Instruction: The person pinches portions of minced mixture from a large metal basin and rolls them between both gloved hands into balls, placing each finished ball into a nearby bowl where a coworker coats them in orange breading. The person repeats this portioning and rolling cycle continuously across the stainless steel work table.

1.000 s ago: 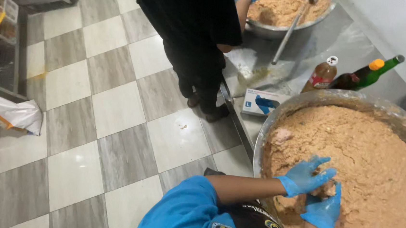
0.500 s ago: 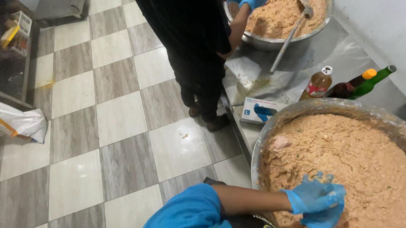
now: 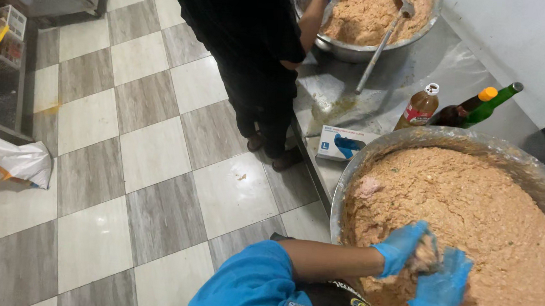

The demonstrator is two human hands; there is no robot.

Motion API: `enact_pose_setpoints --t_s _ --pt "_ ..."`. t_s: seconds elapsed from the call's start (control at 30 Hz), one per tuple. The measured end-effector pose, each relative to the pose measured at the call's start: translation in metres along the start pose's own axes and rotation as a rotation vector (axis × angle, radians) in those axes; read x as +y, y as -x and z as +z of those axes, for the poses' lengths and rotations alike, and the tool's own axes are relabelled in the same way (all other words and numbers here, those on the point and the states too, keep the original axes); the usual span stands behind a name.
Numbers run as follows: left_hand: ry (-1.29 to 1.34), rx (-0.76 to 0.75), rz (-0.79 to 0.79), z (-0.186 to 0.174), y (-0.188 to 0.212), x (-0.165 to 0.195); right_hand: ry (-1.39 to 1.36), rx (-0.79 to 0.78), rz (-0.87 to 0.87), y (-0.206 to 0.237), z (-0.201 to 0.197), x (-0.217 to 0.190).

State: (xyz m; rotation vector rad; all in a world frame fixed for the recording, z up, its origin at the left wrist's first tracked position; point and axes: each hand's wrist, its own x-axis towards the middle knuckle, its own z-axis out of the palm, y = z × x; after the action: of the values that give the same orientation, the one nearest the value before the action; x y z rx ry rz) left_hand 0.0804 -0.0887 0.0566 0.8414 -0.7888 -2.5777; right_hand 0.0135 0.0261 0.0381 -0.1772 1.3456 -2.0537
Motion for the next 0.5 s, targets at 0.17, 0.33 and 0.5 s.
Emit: enact_pose_setpoints --t_s 0.17,0.33,0.5 --pt "-0.931 -0.071 0.702 0.006 0.007 -0.001 -0.739 -0.091 0.069 -0.008 0.014 0.007" --pt "-0.245 -0.042 0.037 0.009 -0.009 -0.016 0.283 0.160 -0.099 0.003 0.012 -0.003" --pt "0.298 0.060 -0.172 -0.015 -0.024 -0.011 0.356 0.059 -0.345 0.015 0.001 -0.009"
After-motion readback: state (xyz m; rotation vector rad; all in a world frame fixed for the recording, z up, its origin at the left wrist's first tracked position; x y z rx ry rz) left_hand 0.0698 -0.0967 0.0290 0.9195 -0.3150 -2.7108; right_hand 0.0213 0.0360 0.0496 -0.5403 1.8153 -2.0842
